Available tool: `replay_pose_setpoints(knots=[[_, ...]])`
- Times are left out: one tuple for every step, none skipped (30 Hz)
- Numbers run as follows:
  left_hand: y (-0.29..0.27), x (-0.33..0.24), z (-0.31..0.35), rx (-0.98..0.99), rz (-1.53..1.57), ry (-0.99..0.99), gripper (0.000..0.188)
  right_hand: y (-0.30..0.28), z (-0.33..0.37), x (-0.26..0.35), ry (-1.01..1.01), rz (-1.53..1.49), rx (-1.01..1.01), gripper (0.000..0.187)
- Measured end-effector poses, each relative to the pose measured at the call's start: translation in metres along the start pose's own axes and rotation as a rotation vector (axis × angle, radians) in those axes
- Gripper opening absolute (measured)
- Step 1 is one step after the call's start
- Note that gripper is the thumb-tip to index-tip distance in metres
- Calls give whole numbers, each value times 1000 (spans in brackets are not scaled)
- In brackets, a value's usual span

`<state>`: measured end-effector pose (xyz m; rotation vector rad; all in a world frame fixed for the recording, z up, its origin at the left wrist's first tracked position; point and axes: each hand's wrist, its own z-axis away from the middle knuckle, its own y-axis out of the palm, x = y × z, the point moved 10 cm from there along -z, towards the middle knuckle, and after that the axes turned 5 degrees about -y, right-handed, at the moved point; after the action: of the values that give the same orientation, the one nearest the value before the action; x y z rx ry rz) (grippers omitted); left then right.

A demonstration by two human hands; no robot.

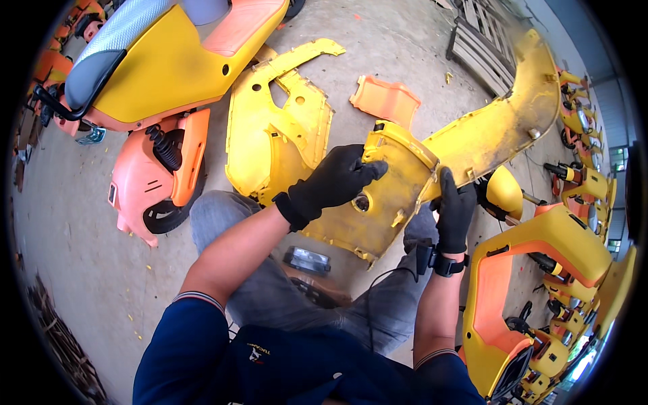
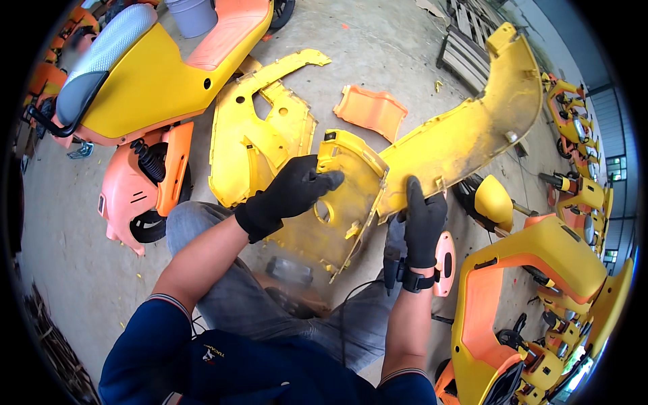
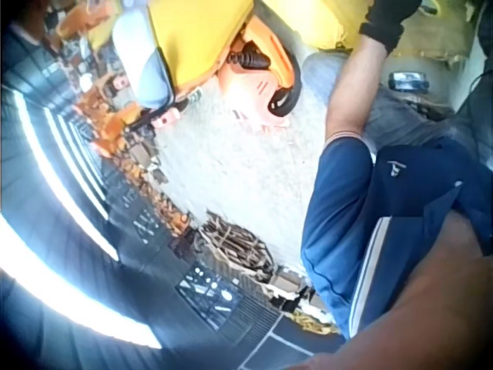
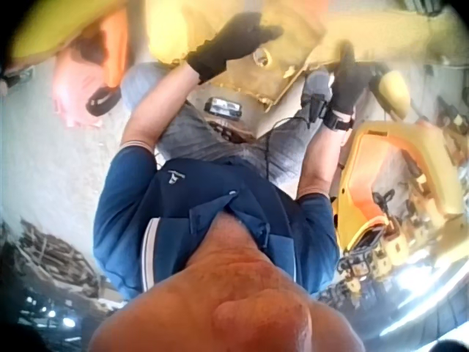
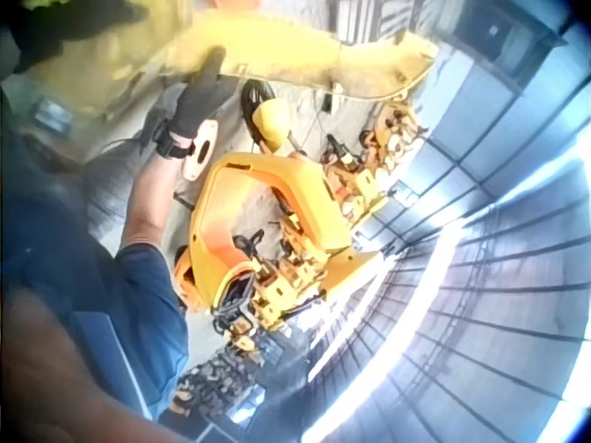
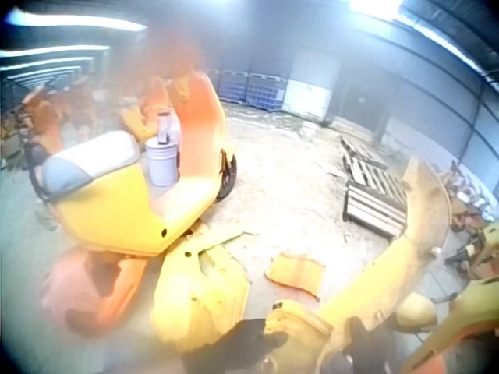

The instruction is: The person sits on the floor and uses a screwdriver to remove screws from a yellow scooter body panel. They then pick up an orange panel and align it with the yellow one, appearing to prepare for assembly.

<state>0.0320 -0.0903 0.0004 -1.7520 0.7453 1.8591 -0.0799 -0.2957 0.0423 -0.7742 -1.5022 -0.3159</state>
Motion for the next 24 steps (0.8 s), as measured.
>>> replay_pose_setpoints(knots=[[4,2,0,15,2,-9,27,-8,-4,13,47,7,-30,23],[8,4,0,30,30,-38,27,-13,-13,23,-2,-38,-2,25],[13,4,0,47,58,-64,27,-22,-22,45,-122,35,-15,26],[18,6,1,64,86,-95,27,-23,-26,61,-148,52,-33,27],[19,5,2,65,102,-86,29,-27,-28,78,-172,73,-60,29],[21,5,2,69,120,-78,32,-26,-27,84,-106,41,-96,30],[21,5,2,69,134,-71,36,-24,-27,91,-131,21,-78,29],[21,1,4,68,146,-48,37,-22,-27,98,-183,19,-73,30],[24,-4,7,72,163,-27,39,-20,-27,105,-231,23,-70,30],[25,-7,9,75,179,-6,41,-19,-26,110,-281,26,-65,31],[26,-14,8,55,220,77,46,-22,-32,98,-194,33,5,30],[28,-12,9,72,231,70,46,-18,-33,102,-221,60,14,29],[29,-10,10,87,242,64,45,-13,-34,108,-247,86,24,29],[31,-9,11,103,253,58,45,-8,-36,113,-274,113,34,29],[33,-5,12,117,191,43,45,-5,-38,116,-292,118,53,28],[35,-1,12,131,130,28,45,-1,-36,126,-417,224,101,27],[36,2,12,145,69,14,45,2,-32,133,-542,330,149,28],[37,2,12,145,33,17,45,4,-33,130,-509,320,177,28],[37,-1,13,145,-2,20,45,7,-34,127,-475,310,205,30],[37,-4,13,145,-37,23,45,7,-38,116,-284,186,208,30],[38,-7,13,150,-52,15,45,9,-38,102,-93,63,208,30],[38,-10,14,154,-67,7,45,13,-37,102,-94,40,223,29],[38,-12,14,158,-81,-1,45,15,-35,102,-95,16,239,29],[39,-9,15,154,-78,-30,45,18,-34,102,-97,-9,254,29]])
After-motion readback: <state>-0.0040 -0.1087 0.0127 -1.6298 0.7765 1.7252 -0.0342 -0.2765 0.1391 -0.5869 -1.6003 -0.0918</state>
